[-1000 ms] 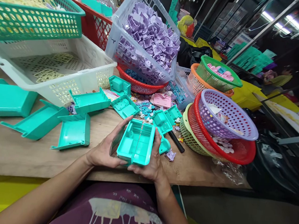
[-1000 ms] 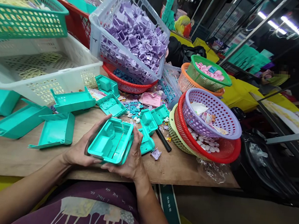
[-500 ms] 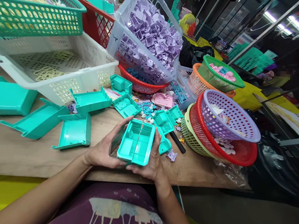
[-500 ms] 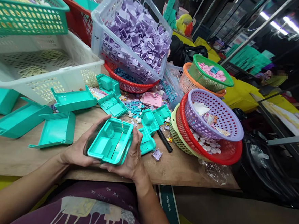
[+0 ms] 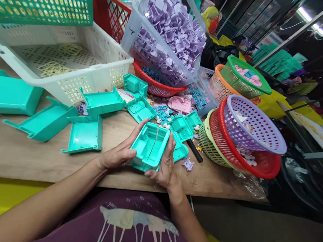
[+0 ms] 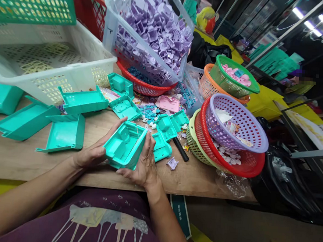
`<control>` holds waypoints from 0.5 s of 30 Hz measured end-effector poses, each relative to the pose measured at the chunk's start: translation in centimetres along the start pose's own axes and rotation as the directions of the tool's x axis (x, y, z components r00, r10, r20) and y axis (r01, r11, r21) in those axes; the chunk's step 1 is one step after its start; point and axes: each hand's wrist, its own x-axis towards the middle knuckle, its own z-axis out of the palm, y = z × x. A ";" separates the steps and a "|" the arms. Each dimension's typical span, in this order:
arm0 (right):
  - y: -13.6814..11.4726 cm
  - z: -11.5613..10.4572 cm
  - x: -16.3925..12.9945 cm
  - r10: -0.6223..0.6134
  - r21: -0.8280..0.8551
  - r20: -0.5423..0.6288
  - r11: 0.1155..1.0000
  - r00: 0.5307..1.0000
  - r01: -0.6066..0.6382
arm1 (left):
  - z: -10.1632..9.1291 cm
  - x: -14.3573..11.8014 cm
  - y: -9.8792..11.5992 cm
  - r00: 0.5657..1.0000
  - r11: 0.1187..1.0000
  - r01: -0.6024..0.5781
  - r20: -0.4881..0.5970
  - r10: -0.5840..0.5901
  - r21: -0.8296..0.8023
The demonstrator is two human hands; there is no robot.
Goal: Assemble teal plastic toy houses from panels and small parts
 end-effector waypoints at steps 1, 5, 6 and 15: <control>0.0 -0.2 0.2 0.024 0.026 0.022 0.999 0.999 -0.024 | 0.1 0.0 -0.1 1.000 1.000 0.013 -0.026 -0.014 -0.025; -0.2 -0.9 1.0 0.090 0.085 0.104 0.991 0.990 -0.099 | 0.4 0.3 -0.4 0.993 0.996 0.028 -0.115 -0.038 -0.088; -0.4 -1.0 1.2 0.097 0.092 0.115 0.990 0.989 -0.107 | 0.5 0.3 -0.4 0.990 0.994 0.033 -0.131 -0.047 -0.104; -2.2 -1.5 2.4 0.203 0.140 0.158 0.964 0.966 -0.225 | 0.3 0.2 0.0 0.975 0.960 0.059 -0.188 -0.114 -0.275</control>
